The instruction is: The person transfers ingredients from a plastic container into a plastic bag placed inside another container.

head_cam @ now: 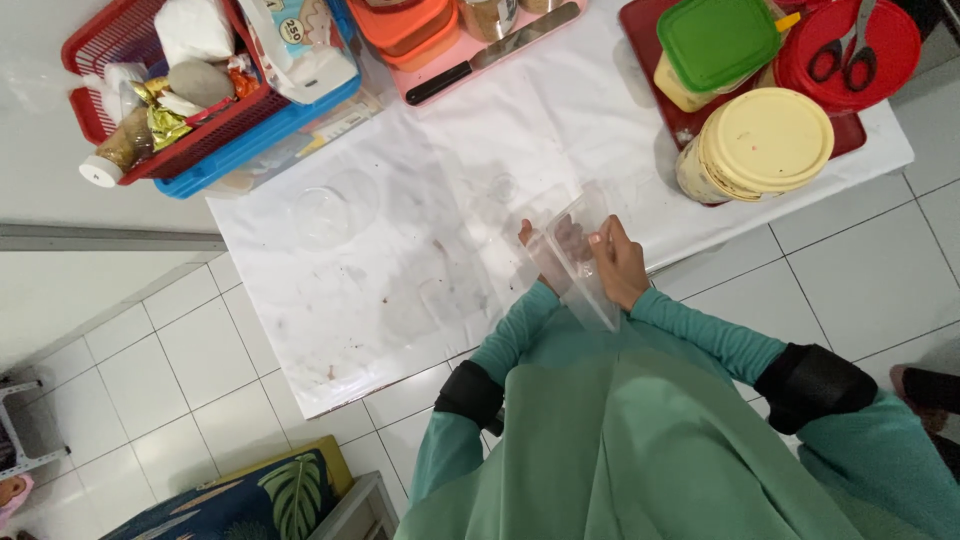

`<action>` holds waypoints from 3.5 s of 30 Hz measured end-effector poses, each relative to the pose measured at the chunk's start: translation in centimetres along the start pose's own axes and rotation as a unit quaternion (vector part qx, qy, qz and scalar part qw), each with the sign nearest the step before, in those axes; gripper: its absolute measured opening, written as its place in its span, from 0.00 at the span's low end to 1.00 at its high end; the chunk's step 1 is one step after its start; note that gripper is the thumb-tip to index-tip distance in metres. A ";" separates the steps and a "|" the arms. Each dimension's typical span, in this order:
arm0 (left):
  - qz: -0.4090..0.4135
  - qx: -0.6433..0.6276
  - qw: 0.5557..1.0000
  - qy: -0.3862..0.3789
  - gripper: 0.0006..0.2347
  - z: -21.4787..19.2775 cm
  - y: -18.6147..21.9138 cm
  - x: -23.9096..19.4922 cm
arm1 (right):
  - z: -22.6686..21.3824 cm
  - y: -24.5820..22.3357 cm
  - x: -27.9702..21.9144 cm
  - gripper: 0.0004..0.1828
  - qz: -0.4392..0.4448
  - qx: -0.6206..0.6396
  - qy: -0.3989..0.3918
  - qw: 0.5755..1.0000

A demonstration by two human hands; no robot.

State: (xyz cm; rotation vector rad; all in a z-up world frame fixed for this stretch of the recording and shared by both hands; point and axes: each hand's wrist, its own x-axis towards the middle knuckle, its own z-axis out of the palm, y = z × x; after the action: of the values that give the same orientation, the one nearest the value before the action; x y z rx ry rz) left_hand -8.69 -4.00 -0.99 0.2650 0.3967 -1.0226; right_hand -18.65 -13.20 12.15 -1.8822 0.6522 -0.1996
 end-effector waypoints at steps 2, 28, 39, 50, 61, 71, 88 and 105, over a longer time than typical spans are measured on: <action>0.003 -0.004 0.999 -0.054 0.33 -1.7 -0.2 0.7 | -0.1 0.0 -0.1 0.16 -0.015 0.012 0.003 1.000; -0.023 0.154 0.979 0.131 0.40 0.6 2.1 -0.5 | -2.2 -0.6 3.5 0.24 -0.122 0.109 -0.012 0.986; -0.029 0.236 0.963 0.125 0.41 1.6 2.6 -1.8 | -5.8 -8.4 6.7 0.22 -0.260 -0.009 -0.278 0.925; -0.008 0.137 0.975 0.177 0.34 -1.7 3.1 -3.4 | -9.9 -4.2 5.8 0.07 -0.278 -0.098 -0.234 0.926; 0.081 0.137 0.956 0.247 0.39 -1.7 5.2 -2.6 | -11.6 9.7 1.5 0.08 -0.158 0.083 -0.008 0.984; 0.087 0.040 0.993 -0.076 0.31 -1.9 8.6 0.4 | -5.7 16.2 3.2 0.30 -0.130 -0.293 0.113 0.941; 0.192 0.346 0.917 -0.042 0.24 0.1 11.0 4.8 | -5.5 5.6 8.4 0.13 -0.148 -0.052 -0.105 0.982; 0.216 0.616 0.754 0.071 0.13 3.1 8.9 2.7 | -13.2 -5.5 27.9 0.05 -0.144 0.220 0.228 0.937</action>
State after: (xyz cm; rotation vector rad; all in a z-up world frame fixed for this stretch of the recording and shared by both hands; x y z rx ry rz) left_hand 0.85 -2.86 0.84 1.5681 -0.2806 -0.6587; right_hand 0.92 -37.04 17.82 -1.4886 0.5740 -0.9191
